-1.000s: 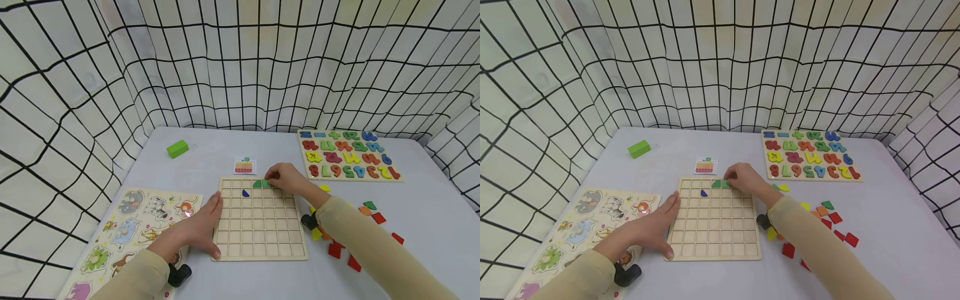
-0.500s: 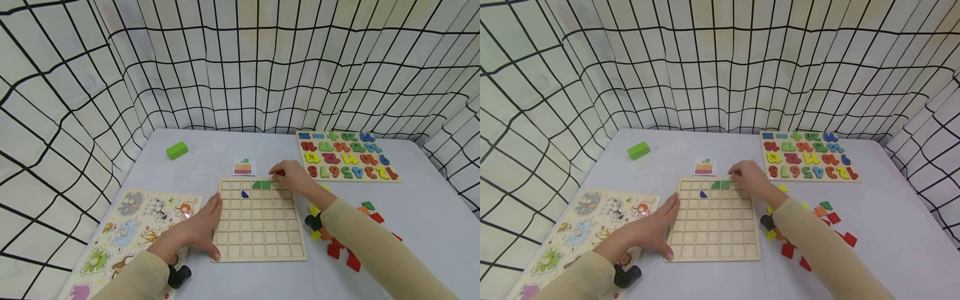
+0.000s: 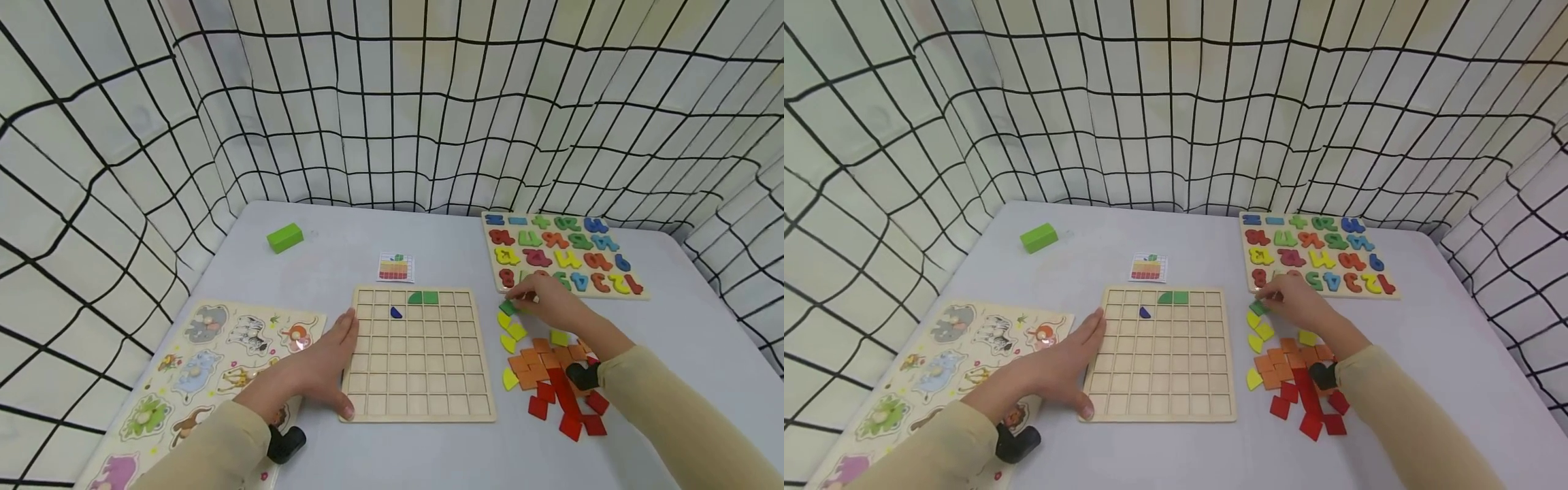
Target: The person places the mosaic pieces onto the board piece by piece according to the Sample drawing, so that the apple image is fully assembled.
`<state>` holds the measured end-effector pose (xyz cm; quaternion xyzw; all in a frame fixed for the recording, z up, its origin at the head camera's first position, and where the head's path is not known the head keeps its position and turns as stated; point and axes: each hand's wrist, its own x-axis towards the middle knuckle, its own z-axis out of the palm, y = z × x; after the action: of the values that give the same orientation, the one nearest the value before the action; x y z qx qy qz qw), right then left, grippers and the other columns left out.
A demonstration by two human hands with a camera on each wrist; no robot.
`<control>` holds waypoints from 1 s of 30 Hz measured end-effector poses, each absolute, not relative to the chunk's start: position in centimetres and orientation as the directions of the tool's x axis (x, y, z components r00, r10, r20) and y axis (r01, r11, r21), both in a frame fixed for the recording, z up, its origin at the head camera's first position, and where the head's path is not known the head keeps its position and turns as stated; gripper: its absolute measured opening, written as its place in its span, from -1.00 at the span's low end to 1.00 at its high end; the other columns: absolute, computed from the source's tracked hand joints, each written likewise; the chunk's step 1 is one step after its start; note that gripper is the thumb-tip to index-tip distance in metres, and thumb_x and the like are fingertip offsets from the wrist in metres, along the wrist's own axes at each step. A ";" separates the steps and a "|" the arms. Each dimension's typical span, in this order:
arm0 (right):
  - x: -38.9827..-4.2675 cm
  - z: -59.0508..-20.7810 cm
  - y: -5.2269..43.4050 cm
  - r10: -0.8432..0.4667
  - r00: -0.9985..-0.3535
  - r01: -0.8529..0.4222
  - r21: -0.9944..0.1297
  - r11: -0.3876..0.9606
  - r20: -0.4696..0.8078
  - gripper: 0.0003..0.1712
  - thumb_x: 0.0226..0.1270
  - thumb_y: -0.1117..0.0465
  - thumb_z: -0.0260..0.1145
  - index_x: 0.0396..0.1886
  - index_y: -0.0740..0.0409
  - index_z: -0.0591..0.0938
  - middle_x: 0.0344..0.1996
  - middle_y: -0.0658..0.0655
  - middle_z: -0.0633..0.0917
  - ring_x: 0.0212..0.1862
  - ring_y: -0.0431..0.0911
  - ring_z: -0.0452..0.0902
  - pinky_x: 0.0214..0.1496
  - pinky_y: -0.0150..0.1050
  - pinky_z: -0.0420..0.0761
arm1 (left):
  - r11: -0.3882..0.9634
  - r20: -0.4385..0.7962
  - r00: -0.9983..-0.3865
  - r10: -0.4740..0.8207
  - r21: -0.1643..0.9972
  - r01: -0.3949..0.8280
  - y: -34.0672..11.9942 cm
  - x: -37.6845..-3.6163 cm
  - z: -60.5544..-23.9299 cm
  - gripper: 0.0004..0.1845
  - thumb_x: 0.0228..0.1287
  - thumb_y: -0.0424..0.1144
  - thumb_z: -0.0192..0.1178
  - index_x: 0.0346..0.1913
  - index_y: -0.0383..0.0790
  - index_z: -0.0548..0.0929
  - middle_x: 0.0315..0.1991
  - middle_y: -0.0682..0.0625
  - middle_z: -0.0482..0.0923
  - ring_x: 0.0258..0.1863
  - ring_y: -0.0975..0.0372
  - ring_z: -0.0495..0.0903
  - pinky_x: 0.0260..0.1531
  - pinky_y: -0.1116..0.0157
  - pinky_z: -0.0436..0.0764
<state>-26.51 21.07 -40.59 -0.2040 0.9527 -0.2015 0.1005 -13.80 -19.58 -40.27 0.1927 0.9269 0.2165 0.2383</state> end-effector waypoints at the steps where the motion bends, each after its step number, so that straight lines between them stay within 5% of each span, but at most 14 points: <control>1: -26.3 -40.5 21.4 -0.428 -0.899 -0.353 -0.418 0.837 -0.096 -0.74 0.39 0.40 0.34 0.01 0.20 0.78 -0.15 0.12 0.78 -0.12 -0.02 0.61 0.00 -0.08 0.69 | 0.832 -0.358 -0.813 0.460 0.494 0.253 -19.6 -13.8 -40.3 0.52 -0.22 -0.01 0.71 0.58 -0.58 -0.18 0.65 -0.39 -0.41 0.66 -0.20 -0.29 0.61 -0.12 -0.01; 10: -24.7 -38.8 27.5 -0.351 -0.935 -0.310 -0.376 0.873 -0.042 -0.77 0.40 0.36 0.34 0.01 0.26 0.74 -0.18 0.19 0.77 -0.12 0.05 0.63 -0.07 -0.03 0.72 | 0.834 -0.359 -0.815 0.455 0.492 0.250 -19.5 -13.8 -40.1 0.53 -0.24 -0.01 0.71 0.58 -0.58 -0.18 0.64 -0.40 -0.41 0.65 -0.21 -0.29 0.60 -0.13 -0.01; 17: -23.2 -39.5 32.1 -0.336 -0.897 -0.207 -0.398 0.894 -0.286 -0.72 0.32 0.38 0.39 0.02 0.33 0.72 -0.18 0.17 0.76 -0.15 -0.04 0.61 -0.16 -0.24 0.70 | 0.830 -0.354 -0.811 0.466 0.493 0.261 -19.4 -13.9 -40.2 0.52 -0.24 -0.01 0.71 0.57 -0.60 -0.17 0.64 -0.42 -0.40 0.65 -0.23 -0.28 0.59 -0.15 0.00; 20: -22.9 -39.8 32.8 -0.332 -0.880 -0.174 -0.419 0.891 -0.340 -0.69 0.30 0.39 0.40 0.03 0.35 0.70 -0.18 0.17 0.75 -0.14 -0.04 0.60 -0.13 -0.18 0.72 | 0.828 -0.352 -0.811 0.468 0.495 0.263 -19.4 -14.0 -40.2 0.52 -0.24 -0.01 0.71 0.57 -0.61 -0.16 0.64 -0.43 -0.40 0.65 -0.24 -0.28 0.59 -0.15 0.00; 30: -22.7 -40.4 32.5 -0.321 -0.916 -0.204 -0.409 0.889 -0.240 -0.77 0.24 0.33 0.46 -0.16 0.23 0.62 -0.27 0.09 0.67 -0.18 -0.05 0.53 -0.18 -0.29 0.66 | 0.836 -0.364 -0.810 0.461 0.484 0.259 -19.2 -13.9 -40.1 0.52 -0.24 0.00 0.71 0.57 -0.59 -0.15 0.64 -0.42 -0.40 0.65 -0.23 -0.28 0.59 -0.15 0.00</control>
<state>-22.74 32.48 -40.45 -0.1365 0.9599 -0.1915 0.1524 -13.85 -19.24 -40.12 0.1939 0.9275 0.2108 0.2401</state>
